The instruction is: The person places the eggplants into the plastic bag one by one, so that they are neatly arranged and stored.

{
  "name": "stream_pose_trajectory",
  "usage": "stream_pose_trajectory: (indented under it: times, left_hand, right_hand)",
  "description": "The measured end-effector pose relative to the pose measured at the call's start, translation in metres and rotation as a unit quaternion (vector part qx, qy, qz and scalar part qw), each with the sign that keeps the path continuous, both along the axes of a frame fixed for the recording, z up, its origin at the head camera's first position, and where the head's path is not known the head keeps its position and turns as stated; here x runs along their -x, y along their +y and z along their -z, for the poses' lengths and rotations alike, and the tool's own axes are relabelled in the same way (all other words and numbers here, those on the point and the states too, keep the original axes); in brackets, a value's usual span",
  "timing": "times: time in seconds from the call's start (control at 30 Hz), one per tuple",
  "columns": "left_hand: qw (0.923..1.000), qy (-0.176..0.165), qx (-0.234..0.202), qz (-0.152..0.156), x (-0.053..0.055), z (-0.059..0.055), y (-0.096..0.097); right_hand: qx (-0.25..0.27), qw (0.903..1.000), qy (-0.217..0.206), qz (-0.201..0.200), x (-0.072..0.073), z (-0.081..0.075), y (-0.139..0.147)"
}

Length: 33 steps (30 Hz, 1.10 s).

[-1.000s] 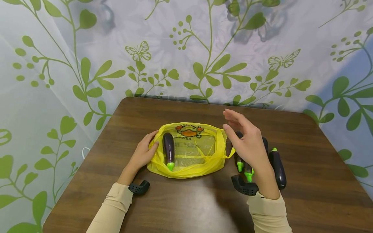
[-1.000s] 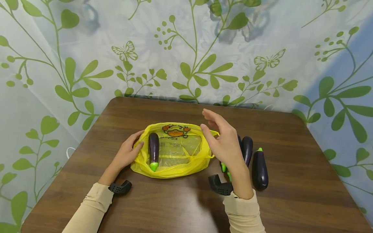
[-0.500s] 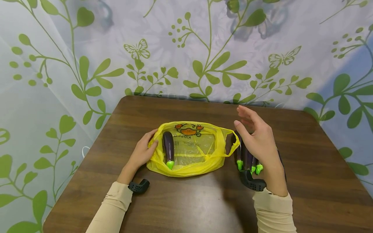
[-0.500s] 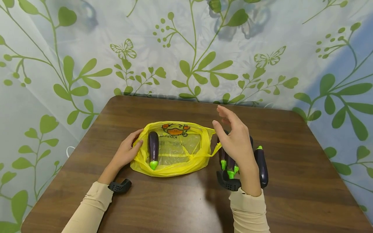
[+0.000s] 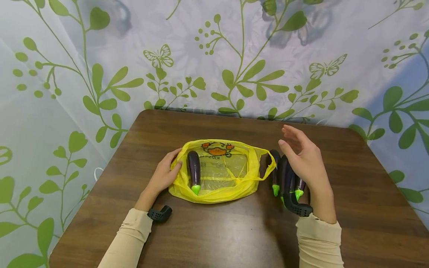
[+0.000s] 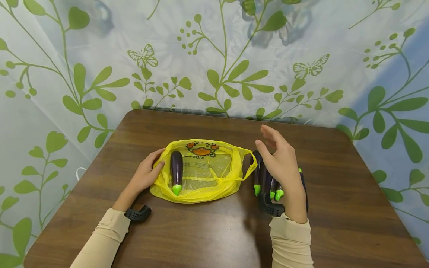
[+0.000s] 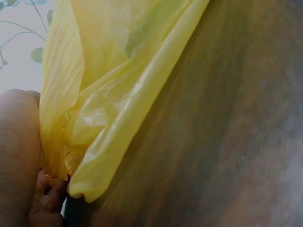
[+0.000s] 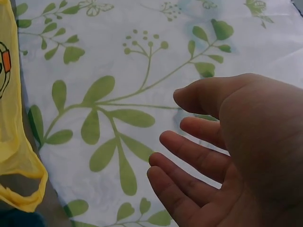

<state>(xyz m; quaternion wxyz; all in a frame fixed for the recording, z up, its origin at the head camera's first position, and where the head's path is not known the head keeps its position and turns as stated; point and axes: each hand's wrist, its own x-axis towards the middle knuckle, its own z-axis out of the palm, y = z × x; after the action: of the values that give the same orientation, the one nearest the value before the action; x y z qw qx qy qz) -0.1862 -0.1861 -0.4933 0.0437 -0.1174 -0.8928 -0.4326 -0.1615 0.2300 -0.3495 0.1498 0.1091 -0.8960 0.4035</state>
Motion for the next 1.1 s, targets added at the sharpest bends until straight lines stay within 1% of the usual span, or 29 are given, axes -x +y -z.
stream_pose_trajectory:
  times: [0.33, 0.53, 0.7, 0.83, 1.1]
  left_hand:
    - [1.0, -0.005, -0.001, 0.003, 0.0, -0.001, 0.0]
    - [1.0, -0.004, -0.003, 0.003, 0.0, 0.0, 0.0]
    - [1.0, -0.003, -0.003, 0.002, 0.0, -0.001, 0.0]
    - [1.0, -0.001, -0.002, 0.003, 0.0, 0.0, 0.0]
    - [1.0, 0.0, -0.001, 0.003, 0.0, -0.001, 0.0]
  right_hand:
    - [-0.02, 0.9988, -0.041, 0.016, 0.0, 0.001, 0.01]
    - [-0.036, 0.997, -0.066, 0.017, 0.001, 0.004, 0.015]
    - [-0.057, 0.9938, -0.094, 0.02, 0.004, 0.009, 0.02]
    - [-0.076, 0.9911, -0.108, 0.017, 0.005, 0.012, 0.024]
    - [-0.097, 0.9842, -0.148, 0.015, 0.008, 0.016, 0.029]
